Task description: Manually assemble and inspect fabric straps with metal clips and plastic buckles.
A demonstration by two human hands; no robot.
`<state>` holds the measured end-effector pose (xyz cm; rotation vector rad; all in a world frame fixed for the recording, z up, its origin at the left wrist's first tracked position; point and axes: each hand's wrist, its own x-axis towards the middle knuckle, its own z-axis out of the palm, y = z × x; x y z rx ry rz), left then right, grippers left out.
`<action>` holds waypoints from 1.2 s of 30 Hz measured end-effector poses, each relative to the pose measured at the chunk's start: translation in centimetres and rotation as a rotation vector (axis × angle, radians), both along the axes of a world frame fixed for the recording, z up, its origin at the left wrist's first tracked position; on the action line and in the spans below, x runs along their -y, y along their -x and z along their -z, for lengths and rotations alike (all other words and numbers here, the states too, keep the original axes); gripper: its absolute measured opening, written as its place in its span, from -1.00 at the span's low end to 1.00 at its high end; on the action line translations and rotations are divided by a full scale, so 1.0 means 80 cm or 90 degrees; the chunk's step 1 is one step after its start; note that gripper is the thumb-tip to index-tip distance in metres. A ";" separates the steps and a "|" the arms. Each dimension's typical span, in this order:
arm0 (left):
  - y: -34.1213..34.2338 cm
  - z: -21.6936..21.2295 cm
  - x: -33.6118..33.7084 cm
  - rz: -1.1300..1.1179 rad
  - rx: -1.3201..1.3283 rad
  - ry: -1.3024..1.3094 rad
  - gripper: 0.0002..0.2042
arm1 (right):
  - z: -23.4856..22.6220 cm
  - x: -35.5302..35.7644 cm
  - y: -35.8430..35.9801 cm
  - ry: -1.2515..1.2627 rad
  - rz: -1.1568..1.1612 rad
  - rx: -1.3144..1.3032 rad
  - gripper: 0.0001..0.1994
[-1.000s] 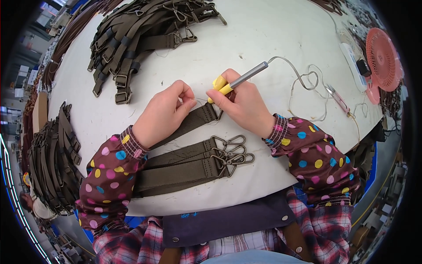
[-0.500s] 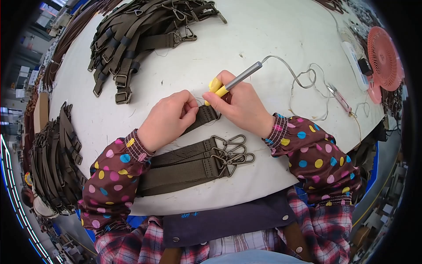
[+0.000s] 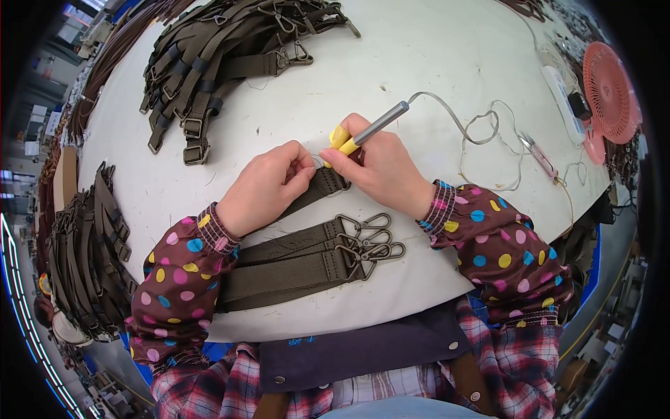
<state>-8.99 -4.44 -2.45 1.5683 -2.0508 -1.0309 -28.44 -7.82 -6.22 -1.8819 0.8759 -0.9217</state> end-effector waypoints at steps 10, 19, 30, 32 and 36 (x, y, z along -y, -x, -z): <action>-0.004 0.000 0.000 -0.012 -0.041 -0.025 -0.89 | -0.002 0.000 0.001 -0.001 0.002 -0.012 -0.76; -0.052 -0.026 0.004 -0.032 0.497 0.448 -0.81 | -0.006 0.015 0.044 0.287 -0.039 -0.133 -0.74; 0.016 0.001 0.008 0.062 0.122 0.096 -0.65 | -0.004 0.017 0.048 0.274 -0.150 -0.166 -0.74; 0.016 -0.002 0.010 0.042 0.082 0.016 -0.68 | -0.002 0.016 0.049 0.254 -0.158 -0.171 -0.75; -0.011 -0.004 0.000 0.016 0.085 -0.027 -0.78 | -0.005 0.015 0.046 0.267 -0.161 -0.151 -0.77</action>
